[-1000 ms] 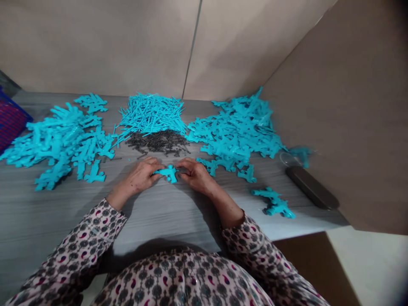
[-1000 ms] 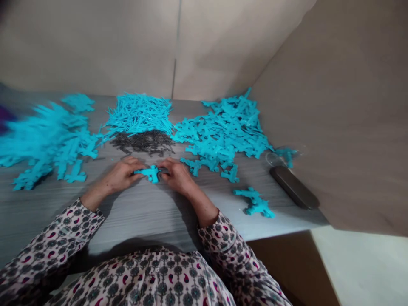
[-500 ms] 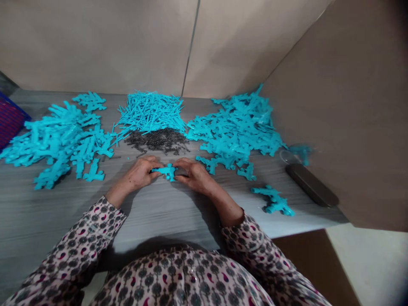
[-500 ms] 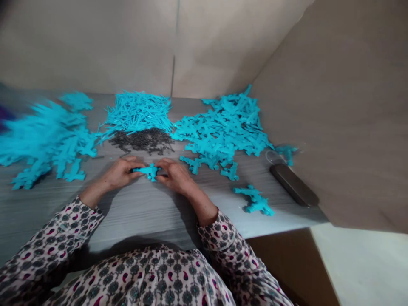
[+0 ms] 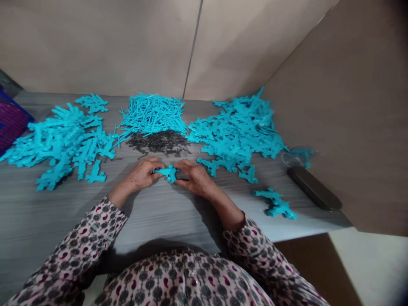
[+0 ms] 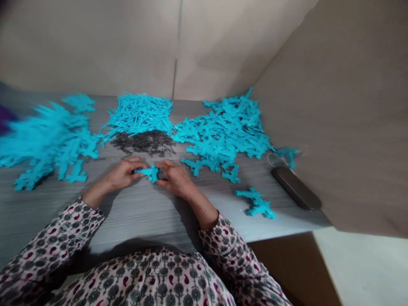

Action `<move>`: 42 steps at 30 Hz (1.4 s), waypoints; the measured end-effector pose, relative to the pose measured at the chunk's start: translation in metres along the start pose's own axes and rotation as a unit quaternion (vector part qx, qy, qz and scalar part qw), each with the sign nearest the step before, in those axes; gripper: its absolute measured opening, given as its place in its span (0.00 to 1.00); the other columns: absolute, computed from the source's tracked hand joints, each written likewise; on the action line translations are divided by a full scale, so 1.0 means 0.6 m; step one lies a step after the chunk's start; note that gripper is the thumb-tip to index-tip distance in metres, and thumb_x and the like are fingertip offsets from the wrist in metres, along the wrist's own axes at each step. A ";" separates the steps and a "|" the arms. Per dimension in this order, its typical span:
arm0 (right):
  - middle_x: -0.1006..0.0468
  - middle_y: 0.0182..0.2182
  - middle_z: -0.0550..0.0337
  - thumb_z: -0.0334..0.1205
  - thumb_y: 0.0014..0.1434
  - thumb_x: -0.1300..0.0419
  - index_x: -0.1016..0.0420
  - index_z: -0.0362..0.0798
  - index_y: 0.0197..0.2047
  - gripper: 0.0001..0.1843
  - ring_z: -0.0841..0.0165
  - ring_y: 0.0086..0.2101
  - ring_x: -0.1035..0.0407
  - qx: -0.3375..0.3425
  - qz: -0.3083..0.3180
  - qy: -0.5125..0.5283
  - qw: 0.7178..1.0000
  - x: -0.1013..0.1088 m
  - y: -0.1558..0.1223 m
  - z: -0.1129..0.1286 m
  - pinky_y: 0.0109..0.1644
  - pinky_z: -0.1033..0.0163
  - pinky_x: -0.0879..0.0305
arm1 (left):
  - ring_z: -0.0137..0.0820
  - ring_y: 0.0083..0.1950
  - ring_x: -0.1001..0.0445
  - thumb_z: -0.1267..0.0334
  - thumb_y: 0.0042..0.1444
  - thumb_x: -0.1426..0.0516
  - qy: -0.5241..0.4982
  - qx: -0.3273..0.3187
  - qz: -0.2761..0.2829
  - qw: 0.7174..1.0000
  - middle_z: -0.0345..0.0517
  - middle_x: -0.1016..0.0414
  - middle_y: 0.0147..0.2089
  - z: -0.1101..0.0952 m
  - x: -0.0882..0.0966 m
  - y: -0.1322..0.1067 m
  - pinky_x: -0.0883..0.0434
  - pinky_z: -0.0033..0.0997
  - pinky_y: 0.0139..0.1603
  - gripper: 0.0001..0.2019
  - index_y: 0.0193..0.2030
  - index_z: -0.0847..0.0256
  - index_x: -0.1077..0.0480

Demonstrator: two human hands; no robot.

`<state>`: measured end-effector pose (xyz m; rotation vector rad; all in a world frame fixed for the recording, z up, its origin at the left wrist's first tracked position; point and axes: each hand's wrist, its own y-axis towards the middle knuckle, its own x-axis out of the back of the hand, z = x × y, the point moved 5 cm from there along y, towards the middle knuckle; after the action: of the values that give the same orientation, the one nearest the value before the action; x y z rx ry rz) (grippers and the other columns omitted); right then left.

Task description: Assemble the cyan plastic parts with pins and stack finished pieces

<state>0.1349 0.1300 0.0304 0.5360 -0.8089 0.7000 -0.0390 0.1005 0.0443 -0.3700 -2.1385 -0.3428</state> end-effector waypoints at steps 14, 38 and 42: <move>0.25 0.53 0.50 0.36 0.57 0.33 0.30 0.48 0.58 0.26 0.59 0.51 0.28 -0.019 0.016 -0.025 0.999 -0.004 0.001 -0.002 0.51 0.59 0.32 | 0.33 0.38 0.29 0.70 0.58 0.43 -0.027 0.015 0.022 0.999 0.44 0.29 0.34 0.006 -0.002 0.002 0.35 0.29 0.40 0.08 0.41 0.60 0.22; 0.29 0.60 0.47 0.32 0.62 0.39 0.24 0.48 0.55 0.17 0.57 0.57 0.33 0.049 -0.015 -0.086 0.995 -0.017 -0.011 0.027 0.62 0.49 0.35 | 0.29 0.34 0.30 0.69 0.59 0.42 -0.045 -0.014 0.005 0.999 0.42 0.29 0.33 0.012 -0.003 0.002 0.36 0.27 0.37 0.07 0.37 0.61 0.22; 0.25 0.55 0.47 0.30 0.62 0.41 0.24 0.46 0.54 0.17 0.57 0.54 0.33 0.058 -0.003 -0.103 0.993 -0.023 -0.008 0.034 0.60 0.50 0.33 | 0.29 0.34 0.29 0.71 0.57 0.41 -0.051 -0.003 0.001 0.999 0.43 0.28 0.32 0.014 -0.004 0.002 0.35 0.27 0.36 0.07 0.38 0.61 0.21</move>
<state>0.1222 0.1085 0.0305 0.7236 -0.9635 0.6959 -0.0438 0.1044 0.0379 -0.4006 -2.2380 -0.3352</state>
